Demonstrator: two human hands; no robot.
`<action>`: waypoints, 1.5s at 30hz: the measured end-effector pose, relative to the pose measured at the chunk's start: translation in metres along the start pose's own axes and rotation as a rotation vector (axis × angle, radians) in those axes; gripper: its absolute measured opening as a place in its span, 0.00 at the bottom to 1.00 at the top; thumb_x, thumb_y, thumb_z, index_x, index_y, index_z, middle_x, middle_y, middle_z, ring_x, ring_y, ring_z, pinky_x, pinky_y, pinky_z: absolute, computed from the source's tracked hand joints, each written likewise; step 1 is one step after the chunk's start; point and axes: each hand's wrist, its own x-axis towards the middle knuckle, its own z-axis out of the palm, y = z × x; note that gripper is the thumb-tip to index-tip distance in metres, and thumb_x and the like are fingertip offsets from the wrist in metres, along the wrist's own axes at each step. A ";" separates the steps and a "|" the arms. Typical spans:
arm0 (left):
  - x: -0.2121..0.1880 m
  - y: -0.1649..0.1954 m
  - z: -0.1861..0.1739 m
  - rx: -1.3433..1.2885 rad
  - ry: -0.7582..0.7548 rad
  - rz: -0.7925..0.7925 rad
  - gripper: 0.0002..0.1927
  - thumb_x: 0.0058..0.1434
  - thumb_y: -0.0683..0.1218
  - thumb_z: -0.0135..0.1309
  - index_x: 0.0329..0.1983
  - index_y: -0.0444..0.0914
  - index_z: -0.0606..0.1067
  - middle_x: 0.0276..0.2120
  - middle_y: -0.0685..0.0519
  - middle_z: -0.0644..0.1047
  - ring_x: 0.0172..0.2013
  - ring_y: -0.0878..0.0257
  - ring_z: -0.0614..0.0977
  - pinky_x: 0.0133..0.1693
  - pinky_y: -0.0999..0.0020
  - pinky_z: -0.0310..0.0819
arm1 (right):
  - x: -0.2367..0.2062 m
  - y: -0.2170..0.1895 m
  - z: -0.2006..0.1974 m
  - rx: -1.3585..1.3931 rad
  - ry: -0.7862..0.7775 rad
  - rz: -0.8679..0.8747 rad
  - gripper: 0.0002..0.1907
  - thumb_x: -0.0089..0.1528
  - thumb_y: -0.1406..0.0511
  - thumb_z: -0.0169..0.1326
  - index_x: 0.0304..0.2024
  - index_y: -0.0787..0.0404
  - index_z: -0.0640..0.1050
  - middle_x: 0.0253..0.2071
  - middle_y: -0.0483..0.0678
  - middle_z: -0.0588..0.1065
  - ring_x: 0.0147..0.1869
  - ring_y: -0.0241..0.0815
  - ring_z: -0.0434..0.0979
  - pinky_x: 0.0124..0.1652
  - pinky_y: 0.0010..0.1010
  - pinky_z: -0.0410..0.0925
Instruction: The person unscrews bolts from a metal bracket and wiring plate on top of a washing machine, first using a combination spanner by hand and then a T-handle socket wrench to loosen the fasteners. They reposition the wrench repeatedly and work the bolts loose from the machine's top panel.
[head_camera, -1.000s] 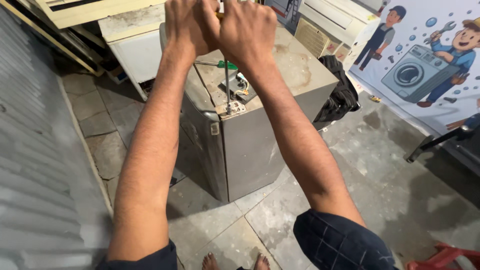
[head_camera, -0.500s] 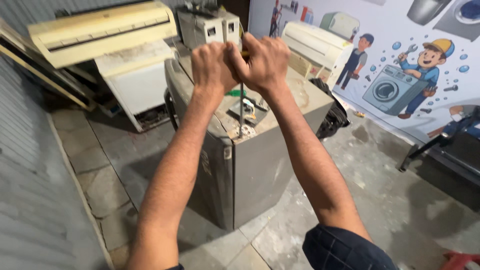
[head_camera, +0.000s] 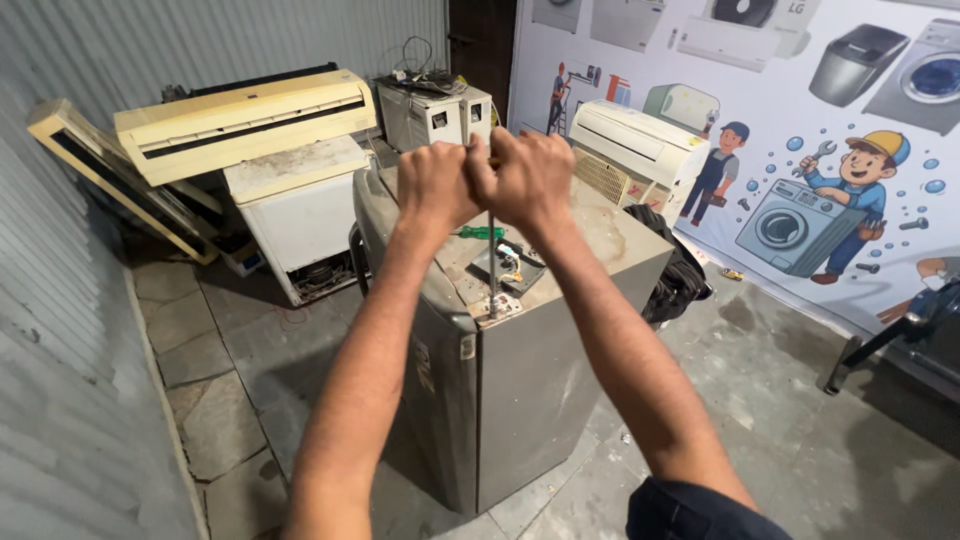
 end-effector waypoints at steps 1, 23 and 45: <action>0.001 -0.002 -0.004 0.021 0.006 0.004 0.20 0.62 0.54 0.52 0.20 0.39 0.79 0.16 0.47 0.78 0.15 0.57 0.81 0.20 0.62 0.76 | -0.001 -0.003 -0.001 0.011 0.044 -0.022 0.20 0.64 0.55 0.54 0.20 0.56 0.73 0.14 0.50 0.69 0.19 0.52 0.69 0.31 0.46 0.62; -0.007 0.011 0.029 0.277 0.298 0.116 0.15 0.61 0.54 0.54 0.22 0.44 0.78 0.13 0.56 0.75 0.11 0.66 0.72 0.17 0.66 0.70 | -0.012 0.030 -0.004 0.203 0.194 -0.098 0.17 0.64 0.57 0.55 0.23 0.57 0.73 0.16 0.50 0.70 0.23 0.52 0.71 0.31 0.44 0.62; -0.013 0.020 0.010 0.176 0.335 0.197 0.17 0.68 0.50 0.55 0.22 0.42 0.79 0.17 0.50 0.77 0.17 0.58 0.79 0.21 0.63 0.72 | -0.021 0.033 0.004 0.173 0.243 -0.121 0.15 0.65 0.58 0.54 0.26 0.57 0.73 0.18 0.48 0.70 0.25 0.50 0.72 0.31 0.44 0.62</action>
